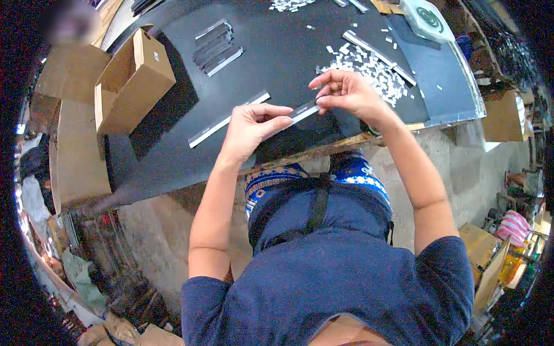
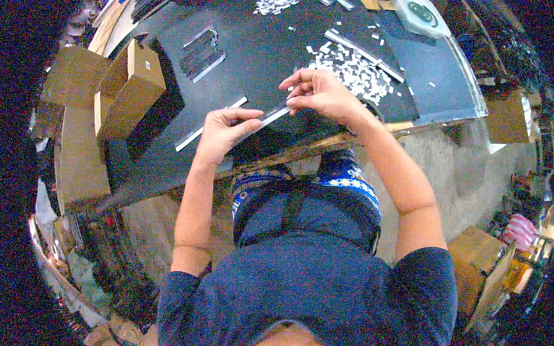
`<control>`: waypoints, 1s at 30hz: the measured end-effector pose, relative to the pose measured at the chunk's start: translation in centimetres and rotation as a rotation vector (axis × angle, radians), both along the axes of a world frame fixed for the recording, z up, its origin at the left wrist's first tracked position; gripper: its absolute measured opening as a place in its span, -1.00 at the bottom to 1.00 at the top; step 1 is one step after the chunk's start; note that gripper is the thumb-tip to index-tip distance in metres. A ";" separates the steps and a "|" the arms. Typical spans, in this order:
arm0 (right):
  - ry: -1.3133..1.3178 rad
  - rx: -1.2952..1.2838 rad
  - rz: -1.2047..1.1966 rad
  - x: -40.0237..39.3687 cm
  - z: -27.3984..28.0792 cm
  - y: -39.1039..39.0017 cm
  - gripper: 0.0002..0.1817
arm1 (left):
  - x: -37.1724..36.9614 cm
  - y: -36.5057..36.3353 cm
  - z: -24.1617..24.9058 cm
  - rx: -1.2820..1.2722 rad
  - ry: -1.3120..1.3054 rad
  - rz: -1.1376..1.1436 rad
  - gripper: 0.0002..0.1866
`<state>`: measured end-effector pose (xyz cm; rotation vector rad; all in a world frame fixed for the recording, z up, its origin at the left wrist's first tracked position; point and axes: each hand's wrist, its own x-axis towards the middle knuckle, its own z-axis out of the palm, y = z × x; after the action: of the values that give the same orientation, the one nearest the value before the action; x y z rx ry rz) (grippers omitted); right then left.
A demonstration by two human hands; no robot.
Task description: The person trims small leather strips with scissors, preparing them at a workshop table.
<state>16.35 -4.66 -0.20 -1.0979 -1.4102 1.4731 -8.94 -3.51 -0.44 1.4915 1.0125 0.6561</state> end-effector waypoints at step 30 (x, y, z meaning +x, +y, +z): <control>0.098 -0.274 0.088 1.4 2.4 -0.3 -0.64 | -0.1 1.3 1.2 -0.270 -0.144 -0.292 -0.58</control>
<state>17.75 -5.00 2.17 -1.1227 -1.2268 1.7991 -9.08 -2.17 0.79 1.3013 0.7228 0.3942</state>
